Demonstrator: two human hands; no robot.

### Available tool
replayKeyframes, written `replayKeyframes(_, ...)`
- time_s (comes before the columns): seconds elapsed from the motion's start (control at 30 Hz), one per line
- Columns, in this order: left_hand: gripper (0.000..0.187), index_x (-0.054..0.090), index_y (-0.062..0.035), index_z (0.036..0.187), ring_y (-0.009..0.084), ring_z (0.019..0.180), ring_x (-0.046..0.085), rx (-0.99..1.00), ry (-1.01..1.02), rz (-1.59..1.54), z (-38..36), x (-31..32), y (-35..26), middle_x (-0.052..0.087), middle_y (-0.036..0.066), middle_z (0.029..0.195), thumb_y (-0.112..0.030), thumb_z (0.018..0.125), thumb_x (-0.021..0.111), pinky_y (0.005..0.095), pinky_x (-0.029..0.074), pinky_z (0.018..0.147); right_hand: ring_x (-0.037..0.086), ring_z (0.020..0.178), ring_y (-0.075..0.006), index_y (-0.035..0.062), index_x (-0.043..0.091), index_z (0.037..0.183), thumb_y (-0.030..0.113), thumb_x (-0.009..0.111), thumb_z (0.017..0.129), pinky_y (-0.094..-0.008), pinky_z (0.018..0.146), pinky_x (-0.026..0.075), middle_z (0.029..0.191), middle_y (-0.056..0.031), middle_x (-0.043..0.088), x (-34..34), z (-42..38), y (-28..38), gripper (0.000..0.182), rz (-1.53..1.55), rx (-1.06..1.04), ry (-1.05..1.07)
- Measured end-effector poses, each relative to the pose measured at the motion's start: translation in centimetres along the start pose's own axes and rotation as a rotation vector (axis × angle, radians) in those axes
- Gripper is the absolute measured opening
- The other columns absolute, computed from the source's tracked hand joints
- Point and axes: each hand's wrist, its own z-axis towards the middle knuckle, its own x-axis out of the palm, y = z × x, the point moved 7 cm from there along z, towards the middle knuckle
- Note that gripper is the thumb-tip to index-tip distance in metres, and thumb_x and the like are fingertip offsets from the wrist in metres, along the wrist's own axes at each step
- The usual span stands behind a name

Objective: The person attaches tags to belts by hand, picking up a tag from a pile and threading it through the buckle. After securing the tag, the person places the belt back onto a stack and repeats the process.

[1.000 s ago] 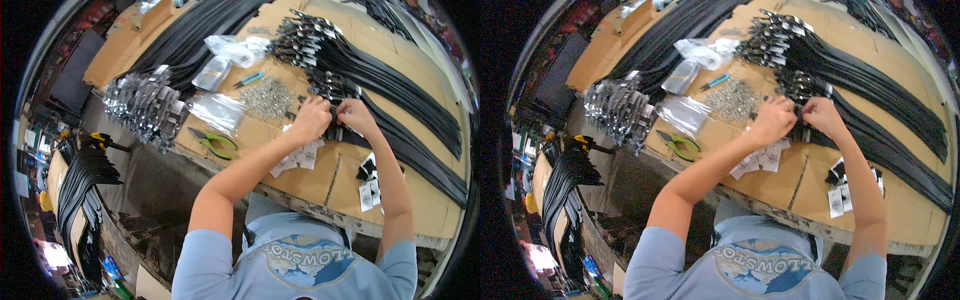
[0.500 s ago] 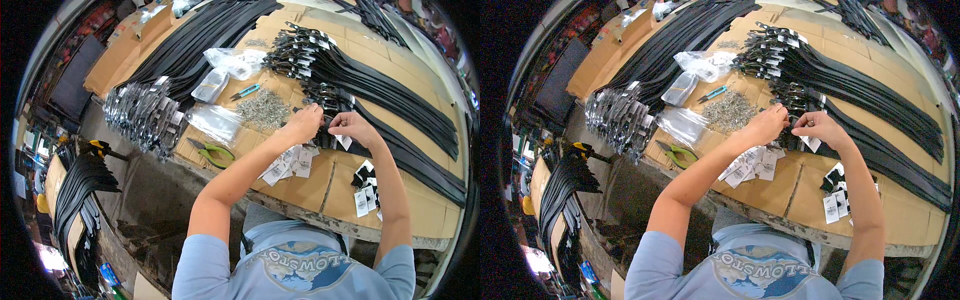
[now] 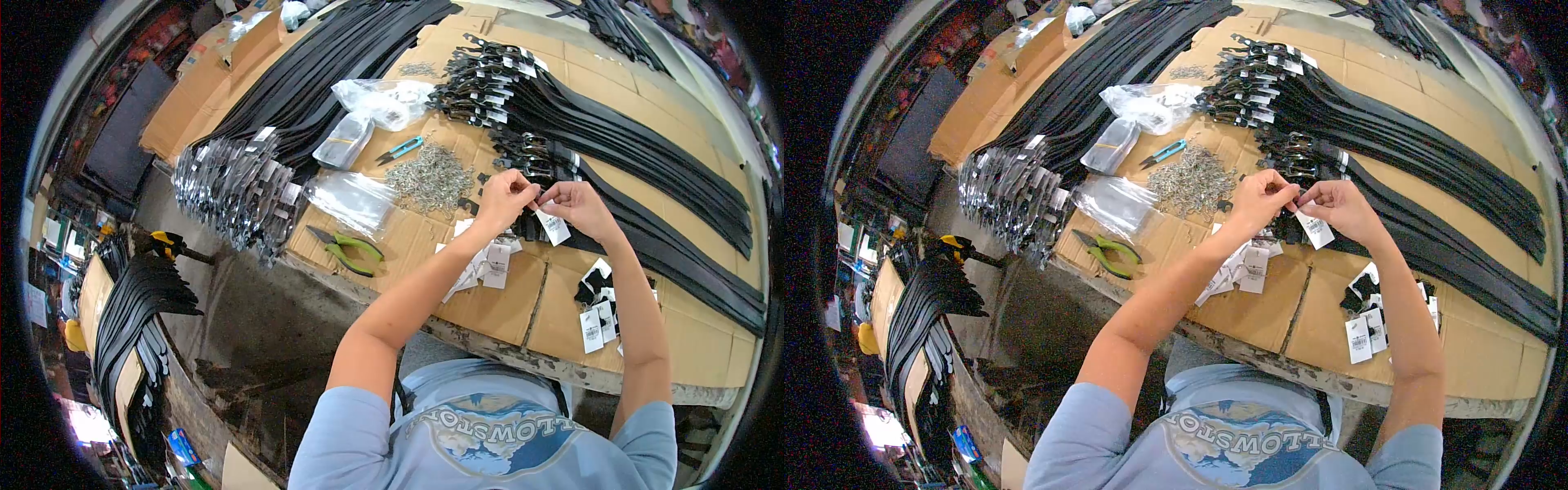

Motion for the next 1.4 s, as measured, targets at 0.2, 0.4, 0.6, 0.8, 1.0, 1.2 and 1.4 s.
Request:
replayKeyframes(0.2,0.018,0.059,0.0028,0.078,0.0135,0.059,0.066,-0.141,-0.035,-0.305,-0.2,0.1,1.7,0.066,0.01,0.068,-0.012,0.086,0.067,0.0214,0.049,0.048,0.059,0.068,-0.0068,-0.005,0.066,0.089,0.005,0.065,0.084,-0.0226,0.06,0.047,0.078,-0.0038,0.066,0.1,-0.2,0.3,0.011,-0.153,-0.117,-0.107)
replayKeyframes(0.4,0.012,0.064,0.0039,0.091,0.0151,0.073,0.067,-0.151,-0.035,-0.4,-1.3,-0.1,1.9,0.067,0.011,0.081,-0.006,0.085,0.067,0.025,0.056,0.064,0.062,0.071,-0.0084,-0.004,0.067,0.089,0.005,0.066,0.082,-0.0253,0.064,0.051,0.079,-0.0074,0.068,0.3,-0.7,1.7,0.011,-0.33,-0.21,-0.23)
replayKeyframes(0.6,0.015,0.064,0.0031,0.096,0.0129,0.071,0.066,-0.175,-0.063,-0.28,-1.8,-0.4,2.2,0.067,0.009,0.082,-0.001,0.082,0.068,0.0243,0.055,0.065,0.063,0.072,-0.0086,-0.0037,0.07,0.09,0.01,0.068,0.081,-0.0263,0.066,0.051,0.079,-0.0077,0.07,-0.7,-0.3,0.2,0.016,-0.227,-0.181,-0.239)
replayKeyframes(0.8,0.011,0.07,0.0025,0.088,0.0119,0.067,0.065,-0.063,-0.064,0.024,-2.0,-0.3,-0.2,0.068,0.008,0.076,-0.002,0.077,0.068,0.0239,0.052,0.062,0.057,0.065,-0.0059,-0.0043,0.07,0.095,0.009,0.068,0.082,-0.0204,0.058,0.044,0.076,-0.0046,0.067,-0.7,-0.9,-0.5,0.019,-0.021,-0.016,-0.182)
replayKeyframes(1.0,0.015,0.072,0.0005,0.089,0.0152,0.073,0.068,0.141,-0.003,0.298,-2.3,0.3,-2.7,0.069,0.01,0.084,-0.007,0.075,0.069,0.0257,0.054,0.067,0.057,0.065,-0.0056,-0.0041,0.07,0.097,0.01,0.068,0.08,-0.0199,0.057,0.044,0.076,-0.0046,0.067,-0.8,-0.9,-0.3,0.022,-0.009,0.043,-0.15)
replayKeyframes(1.2,0.016,0.071,0.0007,0.088,0.0193,0.073,0.068,0.227,0.002,0.367,-2.5,0.7,-3.5,0.067,0.011,0.082,-0.006,0.074,0.073,0.0271,0.055,0.065,0.057,0.064,-0.0057,-0.0049,0.07,0.097,0.01,0.069,0.078,-0.0197,0.057,0.043,0.077,-0.0057,0.068,-0.8,-0.9,0.1,0.024,-0.054,0.058,-0.12)
replayKeyframes(1.4,0.012,0.072,-0.0014,0.085,0.0199,0.068,0.063,0.276,0.077,0.421,-1.8,0.6,-3.3,0.066,0.011,0.08,-0.007,0.075,0.072,0.0293,0.05,0.062,0.058,0.062,-0.009,-0.0071,0.065,0.097,0.006,0.069,0.075,-0.023,0.056,0.047,0.075,-0.0079,0.066,-0.9,-0.2,-1.0,0.026,0.082,0.011,-0.16)
